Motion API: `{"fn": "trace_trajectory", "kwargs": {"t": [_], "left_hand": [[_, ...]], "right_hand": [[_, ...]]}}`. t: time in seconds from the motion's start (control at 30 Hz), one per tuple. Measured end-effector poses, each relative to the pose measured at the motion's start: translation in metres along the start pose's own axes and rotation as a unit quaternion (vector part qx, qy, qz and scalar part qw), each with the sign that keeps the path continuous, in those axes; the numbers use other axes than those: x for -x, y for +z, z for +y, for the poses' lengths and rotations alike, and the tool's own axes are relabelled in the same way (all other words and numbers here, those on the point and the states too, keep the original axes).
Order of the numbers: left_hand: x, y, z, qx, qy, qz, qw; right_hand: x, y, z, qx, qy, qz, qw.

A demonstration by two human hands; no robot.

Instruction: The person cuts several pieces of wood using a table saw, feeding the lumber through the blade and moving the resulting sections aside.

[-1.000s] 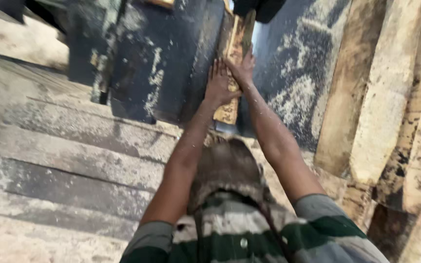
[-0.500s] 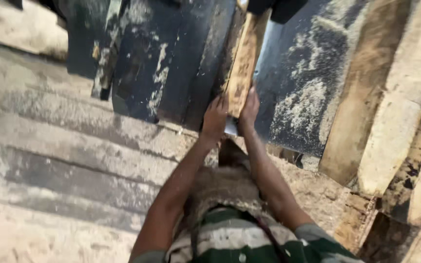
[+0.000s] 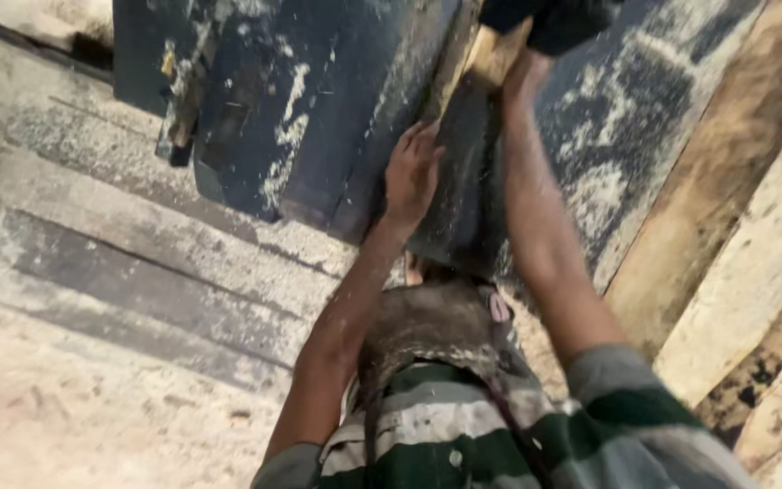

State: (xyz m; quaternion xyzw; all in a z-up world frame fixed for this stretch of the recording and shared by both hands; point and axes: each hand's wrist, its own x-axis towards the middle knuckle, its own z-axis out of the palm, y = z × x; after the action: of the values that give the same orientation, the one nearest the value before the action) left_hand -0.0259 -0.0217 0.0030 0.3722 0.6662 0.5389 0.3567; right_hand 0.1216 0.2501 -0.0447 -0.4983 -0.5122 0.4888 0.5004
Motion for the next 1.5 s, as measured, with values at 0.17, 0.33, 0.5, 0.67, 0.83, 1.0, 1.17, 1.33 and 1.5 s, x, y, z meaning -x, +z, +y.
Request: {"fn": "trace_trajectory", "kwargs": {"t": [0.17,0.33,0.5,0.67,0.83,1.0,1.17,1.33,1.5], "left_hand": [[0.146,-0.054,-0.029,-0.345,0.188,-0.005,0.919],[0.285,-0.156,-0.034,-0.339,0.005,0.086,0.937],[0.367,-0.203,-0.056,-0.314,-0.180,0.093,0.927],[0.343,-0.213,-0.055,-0.201,-0.180,-0.052,0.962],[0.290,-0.178,-0.053,-0.148,-0.084,-0.164,0.972],[0.300,-0.120,-0.080,-0.024,-0.129,-0.230,0.964],[0.422,-0.147,-0.134,0.222,-0.317,-0.262,0.884],[0.504,-0.208,-0.159,0.211,-0.247,-0.157,0.932],[0.455,-0.198,-0.156,0.102,-0.345,-0.151,0.921]], "right_hand": [[-0.021,-0.065,0.003,0.047,0.023,0.037,0.998],[-0.014,-0.102,-0.019,0.088,0.035,0.124,0.988],[0.050,-0.142,-0.023,0.189,0.021,0.184,0.964],[0.094,-0.127,-0.018,0.211,-0.028,0.104,0.972],[0.187,-0.072,-0.006,0.266,0.012,-0.039,0.963],[0.389,-0.024,-0.031,0.257,-0.140,-0.012,0.956],[0.568,0.010,-0.054,0.289,0.114,-0.037,0.950],[0.640,0.029,-0.045,0.319,0.016,-0.060,0.946],[0.597,0.045,-0.031,0.323,-0.030,-0.027,0.945]]}}
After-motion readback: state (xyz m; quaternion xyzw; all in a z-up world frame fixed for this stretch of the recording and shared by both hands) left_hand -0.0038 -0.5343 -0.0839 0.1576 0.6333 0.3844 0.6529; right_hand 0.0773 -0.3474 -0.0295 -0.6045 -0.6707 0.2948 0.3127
